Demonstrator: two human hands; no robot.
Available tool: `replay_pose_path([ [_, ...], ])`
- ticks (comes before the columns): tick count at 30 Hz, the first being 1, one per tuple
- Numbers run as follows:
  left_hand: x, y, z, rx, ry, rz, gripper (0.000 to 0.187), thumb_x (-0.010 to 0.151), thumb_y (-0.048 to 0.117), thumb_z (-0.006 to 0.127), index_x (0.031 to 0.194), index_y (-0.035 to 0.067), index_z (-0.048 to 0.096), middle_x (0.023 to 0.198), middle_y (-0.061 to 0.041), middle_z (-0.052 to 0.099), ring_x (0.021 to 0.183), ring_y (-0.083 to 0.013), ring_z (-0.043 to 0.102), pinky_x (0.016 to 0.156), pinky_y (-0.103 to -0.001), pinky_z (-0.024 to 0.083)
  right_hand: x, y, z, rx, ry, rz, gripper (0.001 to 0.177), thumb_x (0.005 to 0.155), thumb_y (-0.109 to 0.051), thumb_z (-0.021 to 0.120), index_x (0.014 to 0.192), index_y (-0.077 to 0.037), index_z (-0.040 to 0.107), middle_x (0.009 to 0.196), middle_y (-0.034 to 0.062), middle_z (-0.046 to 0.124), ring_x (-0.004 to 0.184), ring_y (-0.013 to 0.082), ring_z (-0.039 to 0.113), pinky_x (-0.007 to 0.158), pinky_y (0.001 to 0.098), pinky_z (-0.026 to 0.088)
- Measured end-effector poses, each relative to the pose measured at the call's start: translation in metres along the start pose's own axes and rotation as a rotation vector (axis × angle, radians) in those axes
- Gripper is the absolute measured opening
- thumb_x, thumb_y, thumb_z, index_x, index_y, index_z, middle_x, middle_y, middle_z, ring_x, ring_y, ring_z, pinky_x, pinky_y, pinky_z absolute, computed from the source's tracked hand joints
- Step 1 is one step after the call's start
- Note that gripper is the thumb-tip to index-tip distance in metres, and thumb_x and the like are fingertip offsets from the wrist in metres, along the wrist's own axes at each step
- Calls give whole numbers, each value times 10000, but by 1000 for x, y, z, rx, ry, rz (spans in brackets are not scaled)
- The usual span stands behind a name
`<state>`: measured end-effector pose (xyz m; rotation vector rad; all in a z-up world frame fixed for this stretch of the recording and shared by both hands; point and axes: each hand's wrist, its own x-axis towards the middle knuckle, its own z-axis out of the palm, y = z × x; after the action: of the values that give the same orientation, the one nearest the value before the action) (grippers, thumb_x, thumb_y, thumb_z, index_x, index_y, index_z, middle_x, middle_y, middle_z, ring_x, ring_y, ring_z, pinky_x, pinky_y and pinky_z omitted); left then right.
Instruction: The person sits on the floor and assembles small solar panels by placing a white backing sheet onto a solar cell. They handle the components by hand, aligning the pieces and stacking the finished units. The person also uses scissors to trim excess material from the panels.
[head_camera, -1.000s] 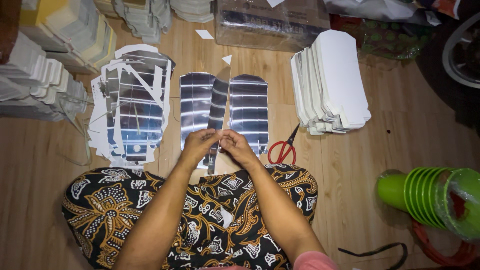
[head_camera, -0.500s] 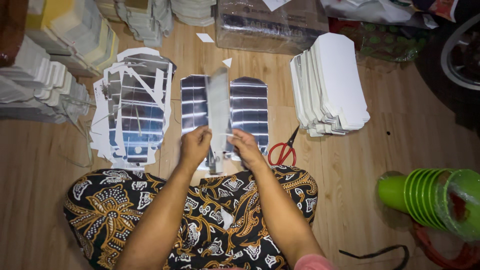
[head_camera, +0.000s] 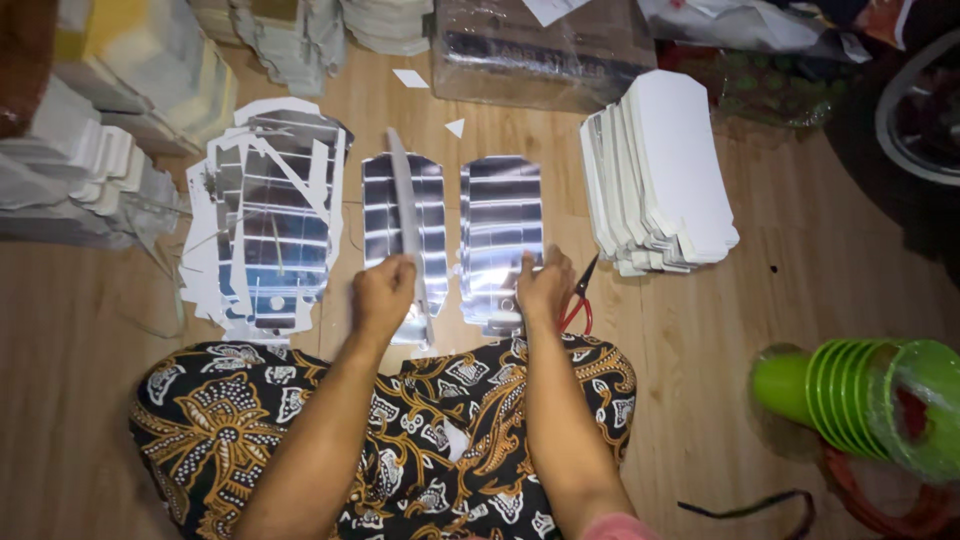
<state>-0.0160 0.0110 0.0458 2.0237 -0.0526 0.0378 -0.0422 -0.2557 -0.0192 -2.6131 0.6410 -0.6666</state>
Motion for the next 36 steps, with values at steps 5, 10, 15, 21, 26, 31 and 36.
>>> replay_pose_path([
  [5, -4, -18, 31, -249, -302, -38, 408, 1019, 423, 575, 1094, 80, 781, 922, -118, 806, 863, -287, 794, 782, -387, 597, -31, -47, -10, 866, -557, 180, 353, 974, -342, 668, 1145, -35, 700, 1072, 156, 745, 998, 251, 684, 891, 314, 537],
  [10, -2, -48, 62, 179, -322, 181, 451, 951, 377, 659, 1199, 5, 720, 1133, -214, 723, 1044, -382, 683, 919, -439, 520, -36, -41, 8, 419, -348, 174, 253, 906, -154, 699, 1118, -16, 703, 999, 173, 753, 902, 268, 728, 803, 362, 559],
  [15, 9, -30, 42, 674, -206, -203, 698, 918, 493, 681, 1332, -50, 539, 1361, -242, 587, 1254, -387, 560, 1103, -459, 431, -7, 6, -4, 481, -295, 390, 296, 869, -125, 663, 1149, -36, 700, 1023, 198, 780, 895, 336, 765, 840, 427, 575],
  [21, 18, -25, 28, 739, -156, -518, 1170, 805, 650, 759, 1529, -83, 204, 1508, -284, 349, 1359, -414, 365, 1115, -513, 309, -1, 21, -16, -58, -198, 377, 414, 863, -271, 770, 1155, 7, 678, 1123, 259, 684, 1079, 412, 661, 962, 469, 526],
  [26, 13, -42, 34, 757, -136, -460, 1094, 838, 661, 724, 1499, -83, 270, 1452, -268, 420, 1323, -412, 409, 1082, -523, 347, 0, 28, -24, -221, -310, 773, 473, 893, -223, 695, 1308, -44, 557, 1344, 205, 496, 1254, 392, 511, 1000, 500, 475],
  [31, 10, -53, 38, 823, -94, -349, 1007, 839, 618, 739, 1453, -92, 372, 1393, -233, 487, 1288, -391, 456, 1052, -516, 385, -13, 45, -14, -219, -283, 824, 481, 897, -226, 680, 1344, -139, 525, 1361, 203, 455, 1267, 409, 467, 1047, 506, 414],
  [36, 4, -70, 38, 891, -101, -251, 853, 866, 565, 743, 1397, -35, 452, 1370, -217, 521, 1294, -385, 483, 1038, -518, 419, -7, 60, -7, -430, -208, 849, 434, 944, -203, 670, 1330, -73, 517, 1320, 217, 488, 1265, 419, 457, 1103, 563, 314],
])
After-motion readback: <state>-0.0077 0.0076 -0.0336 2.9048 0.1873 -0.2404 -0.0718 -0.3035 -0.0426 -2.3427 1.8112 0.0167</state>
